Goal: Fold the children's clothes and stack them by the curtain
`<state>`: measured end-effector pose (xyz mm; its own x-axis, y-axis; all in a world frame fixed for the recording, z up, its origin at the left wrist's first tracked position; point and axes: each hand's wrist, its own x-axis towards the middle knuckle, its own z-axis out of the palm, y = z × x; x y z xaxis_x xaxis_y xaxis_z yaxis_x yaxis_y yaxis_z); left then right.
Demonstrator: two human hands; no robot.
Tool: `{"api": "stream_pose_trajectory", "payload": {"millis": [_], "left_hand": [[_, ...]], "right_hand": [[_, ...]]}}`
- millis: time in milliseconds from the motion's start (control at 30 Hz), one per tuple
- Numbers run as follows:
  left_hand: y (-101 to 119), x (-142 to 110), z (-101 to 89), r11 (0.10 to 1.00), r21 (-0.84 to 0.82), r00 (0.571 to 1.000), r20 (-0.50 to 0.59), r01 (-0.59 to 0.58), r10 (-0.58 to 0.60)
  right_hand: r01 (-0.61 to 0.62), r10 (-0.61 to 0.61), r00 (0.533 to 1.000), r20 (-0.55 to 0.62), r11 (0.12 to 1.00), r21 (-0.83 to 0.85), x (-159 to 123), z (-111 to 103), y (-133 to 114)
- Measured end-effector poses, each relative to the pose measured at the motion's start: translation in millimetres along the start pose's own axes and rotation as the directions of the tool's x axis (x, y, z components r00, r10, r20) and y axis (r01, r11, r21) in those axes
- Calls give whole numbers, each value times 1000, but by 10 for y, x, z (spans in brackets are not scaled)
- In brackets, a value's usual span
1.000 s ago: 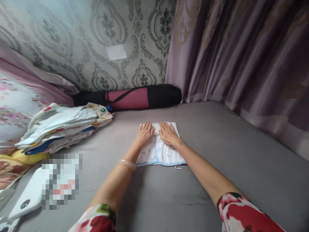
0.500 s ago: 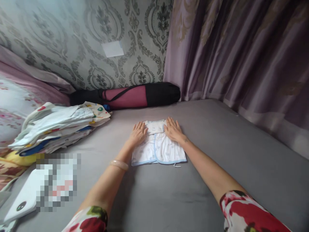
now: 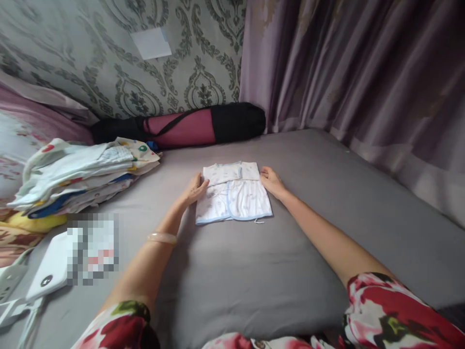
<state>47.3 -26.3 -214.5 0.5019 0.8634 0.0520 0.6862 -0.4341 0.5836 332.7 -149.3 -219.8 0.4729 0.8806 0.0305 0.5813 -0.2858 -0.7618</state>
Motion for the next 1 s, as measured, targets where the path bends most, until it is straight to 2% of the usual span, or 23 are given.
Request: {"api": "stream_pose_trajectory", "payload": {"millis": [100, 300, 433, 533, 600, 700, 800, 900, 1000], "left_hand": [[18, -319, -117, 993, 91, 997, 6, 74, -74], [225, -868, -212, 958, 101, 962, 27, 267, -271], [295, -1087, -174, 953, 33, 951, 70, 300, -302], [296, -1196, -154, 951, -78, 947, 149, 299, -286], [296, -1252, -159, 960, -130, 957, 184, 250, -224], [295, -1317, -171, 983, -143, 980, 178, 112, -85], [267, -1355, -151, 991, -129, 985, 173, 22, 0], [194, -1363, -88, 995, -28, 993, 77, -93, 94], [106, -1346, -18, 975, 95, 978, -33, -202, 206]], "right_hand": [[-52, 52, 999, 2, 999, -13, -313, -128, 19], [-16, 30, 997, 76, 985, -173, -779, -259, -65], [88, -62, 989, 133, 977, -194, -951, -272, -19], [159, -118, 969, 216, 971, -181, -1075, -296, 10], [211, -156, 949, 272, 960, -184, -1155, -324, 15], [319, -232, 908, 349, 923, -215, -1247, -373, 23], [394, -278, 877, 392, 883, -257, -1287, -399, 31], [421, -306, 883, 357, 852, -312, -1302, -386, 21], [434, -344, 897, 278, 807, -400, -1321, -356, -18]]}}
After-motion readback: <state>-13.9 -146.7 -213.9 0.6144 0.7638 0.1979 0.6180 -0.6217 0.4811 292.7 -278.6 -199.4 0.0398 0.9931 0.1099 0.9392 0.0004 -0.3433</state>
